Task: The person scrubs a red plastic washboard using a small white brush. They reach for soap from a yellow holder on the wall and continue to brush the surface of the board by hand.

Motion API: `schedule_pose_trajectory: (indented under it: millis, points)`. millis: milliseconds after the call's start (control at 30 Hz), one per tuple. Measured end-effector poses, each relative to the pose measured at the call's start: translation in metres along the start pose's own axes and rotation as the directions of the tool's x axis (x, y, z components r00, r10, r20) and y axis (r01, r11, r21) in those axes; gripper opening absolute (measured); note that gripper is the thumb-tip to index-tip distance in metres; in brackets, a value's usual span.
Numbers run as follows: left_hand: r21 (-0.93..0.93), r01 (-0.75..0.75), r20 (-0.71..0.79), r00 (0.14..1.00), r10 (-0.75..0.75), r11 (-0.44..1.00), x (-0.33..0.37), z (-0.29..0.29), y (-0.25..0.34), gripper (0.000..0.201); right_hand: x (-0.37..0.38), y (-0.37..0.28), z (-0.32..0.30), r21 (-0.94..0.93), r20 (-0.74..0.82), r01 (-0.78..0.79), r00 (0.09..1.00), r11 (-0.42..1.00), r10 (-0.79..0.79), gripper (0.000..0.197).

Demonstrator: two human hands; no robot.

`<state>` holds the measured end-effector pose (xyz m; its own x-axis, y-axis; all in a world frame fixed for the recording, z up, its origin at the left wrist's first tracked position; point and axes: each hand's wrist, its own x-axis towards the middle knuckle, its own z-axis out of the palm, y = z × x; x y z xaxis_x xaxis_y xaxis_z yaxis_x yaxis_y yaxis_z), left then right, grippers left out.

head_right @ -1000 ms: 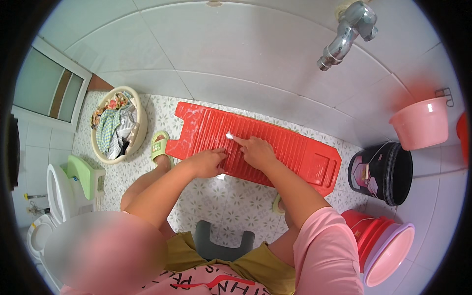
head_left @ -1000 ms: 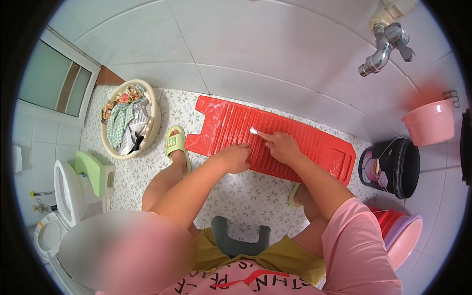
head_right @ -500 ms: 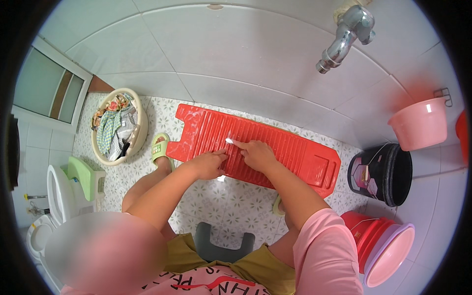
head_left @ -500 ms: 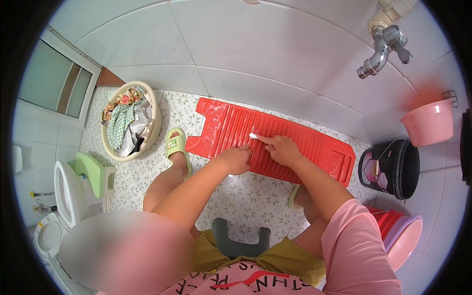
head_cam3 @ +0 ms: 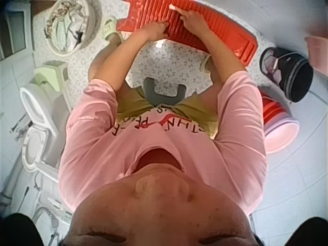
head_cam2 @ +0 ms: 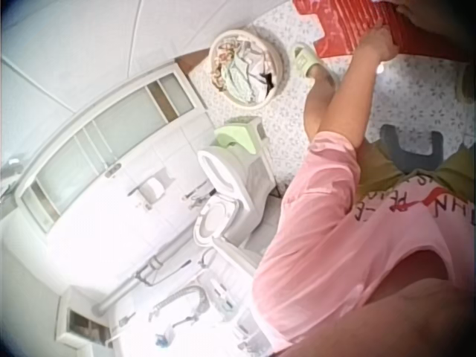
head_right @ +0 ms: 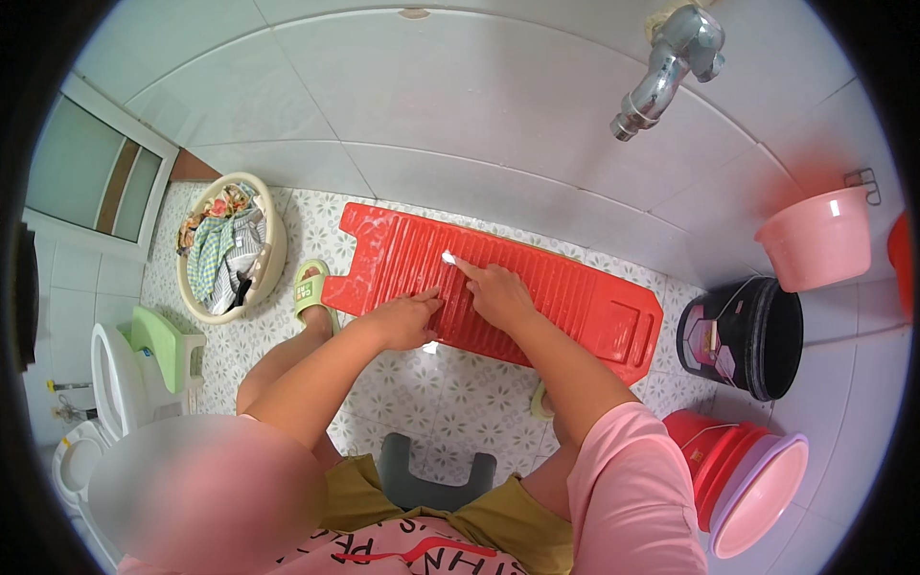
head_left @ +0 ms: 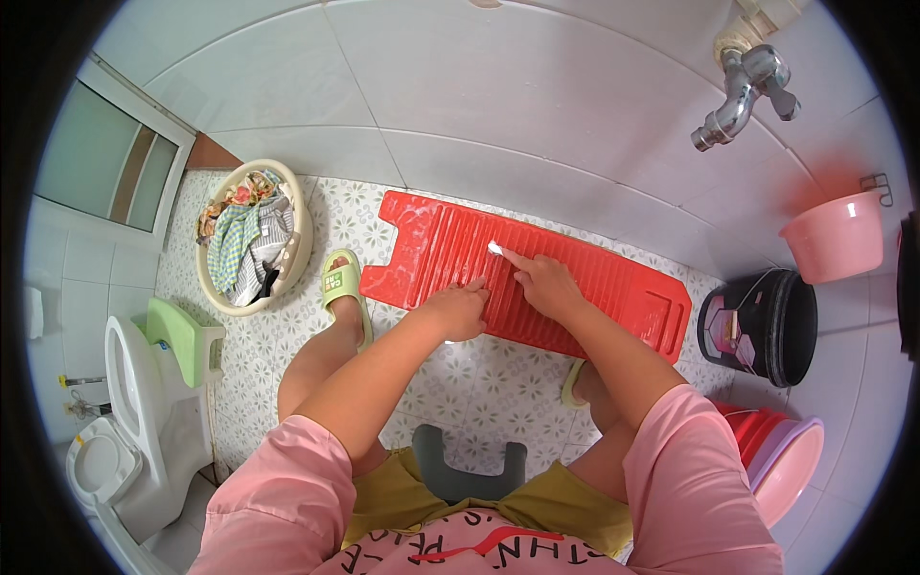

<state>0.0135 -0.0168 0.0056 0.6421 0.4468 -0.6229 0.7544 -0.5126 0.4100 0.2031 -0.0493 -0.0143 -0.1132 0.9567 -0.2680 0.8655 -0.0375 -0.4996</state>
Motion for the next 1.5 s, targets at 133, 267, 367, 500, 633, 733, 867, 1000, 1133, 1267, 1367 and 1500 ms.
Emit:
schedule_pose_trajectory:
  millis: [133,267,367,500,633,733,867,1000,1133,1267,1367,1500]
  points:
    - [0.005,-0.014,-0.005,1.0,0.014,1.0,0.0,0.0,0.0,0.065,0.0,0.005,0.002,0.006,0.057,0.057,0.997,0.998,-0.057,0.047]
    - [-0.003,-0.013,-0.003,1.0,0.013,1.0,0.001,0.002,-0.001,0.065,0.003,0.004,-0.001,0.045,0.047,0.048,0.998,0.998,-0.05,0.048]
    - [-0.001,-0.017,-0.002,1.0,0.017,1.0,0.002,0.002,0.0,0.064,0.006,0.004,0.001,0.052,-0.036,-0.007,0.999,0.999,0.009,0.049]
    - [0.005,-0.014,-0.002,1.0,0.014,1.0,0.002,0.004,-0.003,0.064,0.004,0.001,-0.005,0.184,0.063,-0.059,0.997,0.981,0.049,0.047]
    - [0.004,-0.001,0.007,1.0,0.001,1.0,0.0,0.0,0.0,0.064,0.001,-0.003,-0.01,0.262,0.128,-0.106,0.989,0.959,0.074,0.045]
    - [0.001,0.009,0.012,1.0,-0.009,1.0,-0.001,-0.001,0.002,0.064,-0.004,-0.002,-0.006,0.235,0.079,-0.072,0.995,0.969,0.054,0.046]
    - [0.001,0.012,0.021,1.0,-0.012,1.0,0.0,-0.003,0.005,0.064,0.003,0.004,-0.003,0.196,-0.064,-0.054,0.996,0.979,0.068,0.047]
    - [0.005,0.007,0.012,1.0,-0.007,1.0,-0.001,0.001,0.0,0.064,0.001,-0.001,-0.011,0.218,0.032,-0.032,0.999,0.976,0.025,0.046]
    - [0.003,-0.01,0.0,1.0,0.01,1.0,0.001,0.001,0.0,0.064,0.003,0.001,-0.011,0.168,0.014,-0.016,1.0,0.986,0.014,0.047]
    - [0.001,-0.001,0.008,1.0,0.001,1.0,0.0,-0.002,0.002,0.064,0.005,0.003,-0.006,0.099,-0.028,0.008,1.0,0.995,-0.005,0.047]
    - [-0.001,-0.002,-0.001,1.0,0.002,1.0,-0.002,-0.001,0.001,0.064,0.006,0.006,-0.006,0.099,0.056,0.032,0.998,0.995,-0.038,0.045]
    - [0.008,0.005,0.002,1.0,-0.005,1.0,-0.001,-0.002,0.004,0.064,0.008,0.002,-0.005,-0.008,-0.017,-0.028,0.999,1.0,0.027,0.047]
